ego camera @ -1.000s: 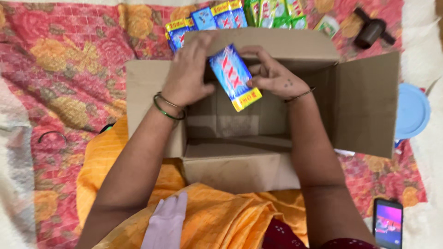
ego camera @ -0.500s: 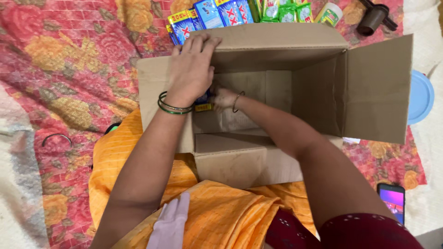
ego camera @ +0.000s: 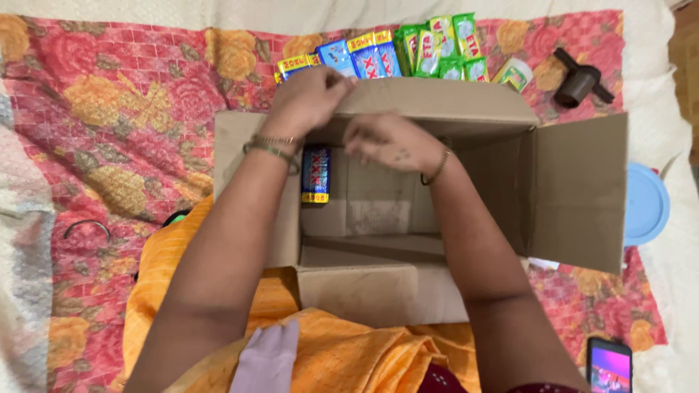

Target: The person sits on a patterned floor covering and packs small packaged items into a cardboard box. They first place several blue-wrapped bars into the box, followed by green-wrapped bars, arranging them in rows.

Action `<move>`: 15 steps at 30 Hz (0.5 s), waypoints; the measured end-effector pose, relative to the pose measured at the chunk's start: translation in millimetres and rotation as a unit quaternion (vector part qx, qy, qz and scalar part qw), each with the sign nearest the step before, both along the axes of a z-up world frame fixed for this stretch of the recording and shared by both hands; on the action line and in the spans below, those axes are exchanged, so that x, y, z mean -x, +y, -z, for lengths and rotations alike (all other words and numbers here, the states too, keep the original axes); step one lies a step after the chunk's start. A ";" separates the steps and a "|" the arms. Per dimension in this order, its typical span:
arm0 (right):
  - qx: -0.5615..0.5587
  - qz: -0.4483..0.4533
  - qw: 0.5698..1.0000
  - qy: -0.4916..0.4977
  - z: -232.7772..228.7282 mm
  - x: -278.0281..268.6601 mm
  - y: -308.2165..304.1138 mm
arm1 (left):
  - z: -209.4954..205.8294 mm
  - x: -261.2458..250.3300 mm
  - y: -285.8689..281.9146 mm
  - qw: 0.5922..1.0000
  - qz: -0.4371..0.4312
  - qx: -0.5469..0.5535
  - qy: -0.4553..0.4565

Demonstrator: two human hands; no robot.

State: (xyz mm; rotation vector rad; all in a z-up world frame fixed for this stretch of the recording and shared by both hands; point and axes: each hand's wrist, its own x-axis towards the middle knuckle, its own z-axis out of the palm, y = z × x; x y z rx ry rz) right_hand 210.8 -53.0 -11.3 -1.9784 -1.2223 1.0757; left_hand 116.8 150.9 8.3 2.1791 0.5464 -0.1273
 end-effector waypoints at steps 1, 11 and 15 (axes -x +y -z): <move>-0.075 0.064 0.989 -0.113 -13.8 3.9 1.7 | 2.7 -16.6 1.4 0.999 -0.005 -0.030 -0.026; -0.132 0.165 0.918 -0.337 -17.4 -7.2 10.4 | 121.3 -170.1 17.5 0.943 0.073 -0.285 0.156; 0.002 0.154 0.928 -0.340 -12.0 -15.9 22.9 | 154.0 -186.7 20.8 0.889 0.138 -0.362 0.243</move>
